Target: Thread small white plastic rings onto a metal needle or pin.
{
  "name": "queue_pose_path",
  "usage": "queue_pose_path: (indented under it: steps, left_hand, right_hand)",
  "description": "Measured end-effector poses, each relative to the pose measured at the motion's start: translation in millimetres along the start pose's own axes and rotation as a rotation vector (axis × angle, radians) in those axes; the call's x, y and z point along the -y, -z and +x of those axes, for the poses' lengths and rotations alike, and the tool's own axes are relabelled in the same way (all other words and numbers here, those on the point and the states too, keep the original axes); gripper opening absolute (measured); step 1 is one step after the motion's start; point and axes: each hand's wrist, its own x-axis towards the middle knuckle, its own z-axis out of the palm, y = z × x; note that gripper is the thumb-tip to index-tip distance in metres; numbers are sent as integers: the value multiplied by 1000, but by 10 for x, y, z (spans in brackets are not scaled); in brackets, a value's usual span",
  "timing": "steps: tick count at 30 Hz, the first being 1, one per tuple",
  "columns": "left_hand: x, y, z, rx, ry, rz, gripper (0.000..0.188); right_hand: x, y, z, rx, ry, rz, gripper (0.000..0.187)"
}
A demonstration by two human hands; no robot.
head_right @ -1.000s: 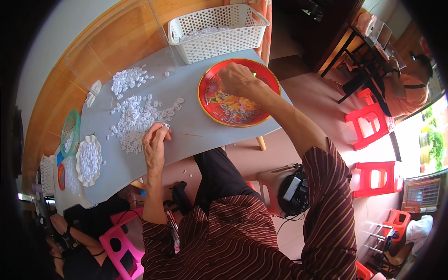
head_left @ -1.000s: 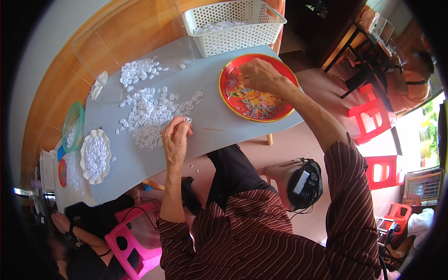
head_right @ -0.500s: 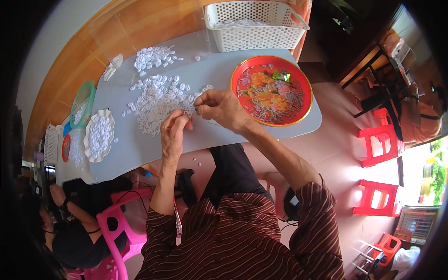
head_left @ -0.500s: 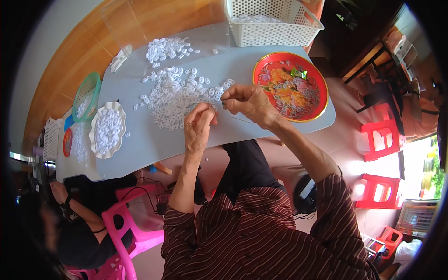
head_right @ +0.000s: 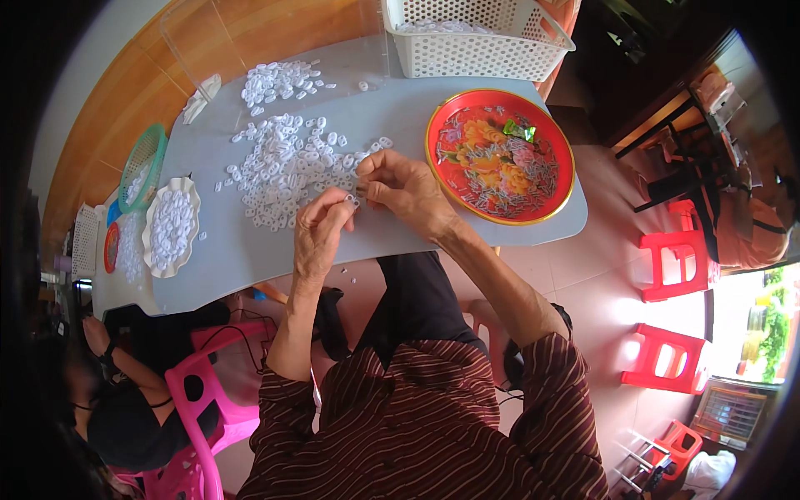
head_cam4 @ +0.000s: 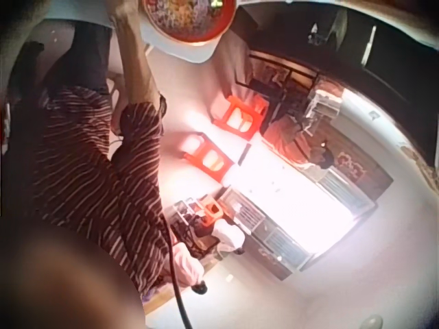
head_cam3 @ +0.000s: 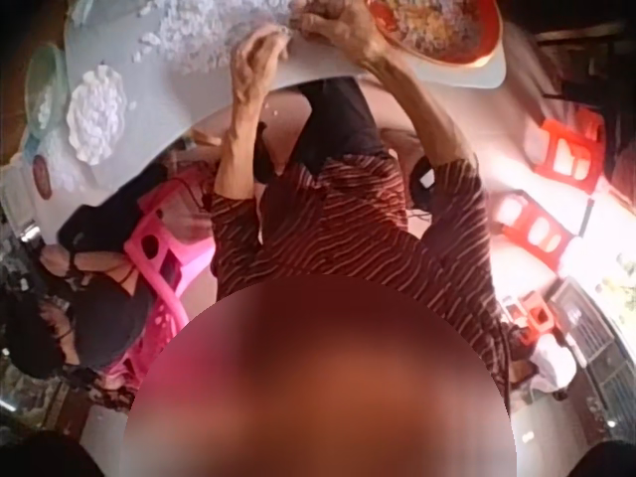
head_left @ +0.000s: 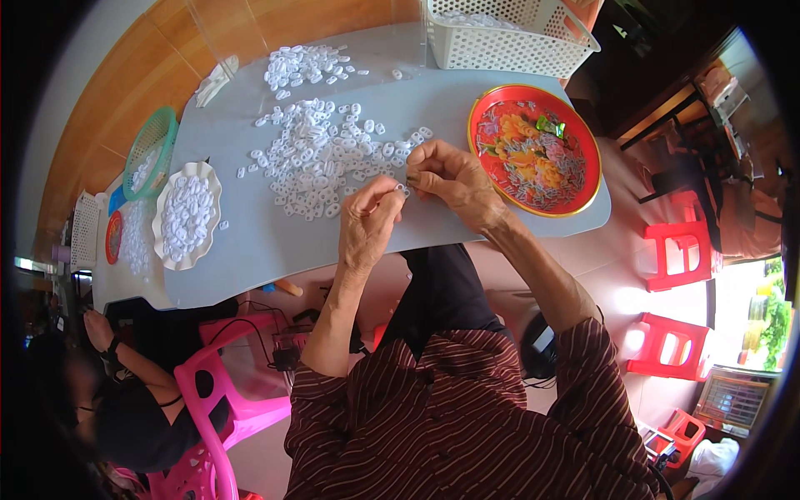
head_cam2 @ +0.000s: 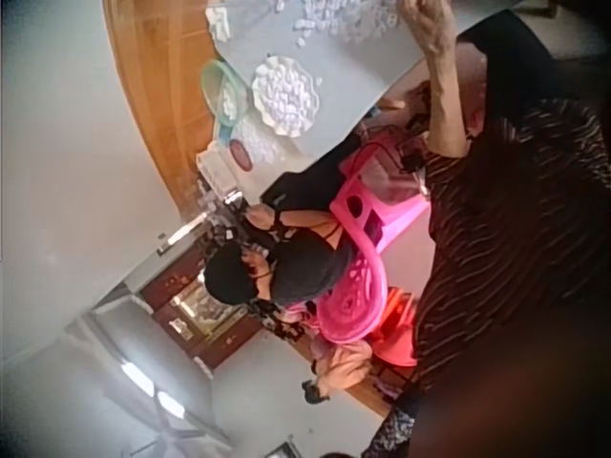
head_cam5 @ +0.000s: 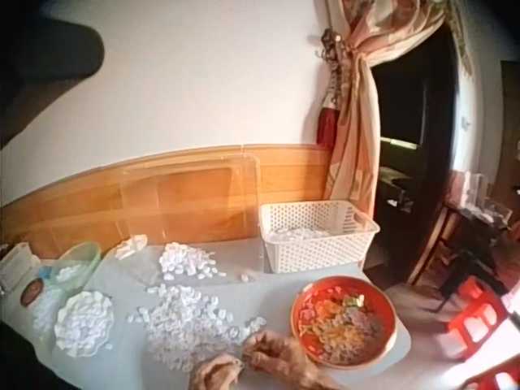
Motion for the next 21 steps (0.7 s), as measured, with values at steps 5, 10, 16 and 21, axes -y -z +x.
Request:
queue_pose_path:
  steps: [5,10,16,21]
  left_hand:
    - [27,-20,-8,-11,-12,-42,16]
    - [-4,-20,-12,-18,5,-7,15]
    - [46,-40,-2,-47,-35,-8,13]
    - [36,-46,-11,-40,-60,38,13]
  right_hand:
    - [30,-55,-24,-51,-14,-32,16]
    - [22,-60,-39,-88,17,-52,18]
    - [-8,-70,-42,-85,42,-82,20]
    - [-51,-61,-55,-80,79,-76,22]
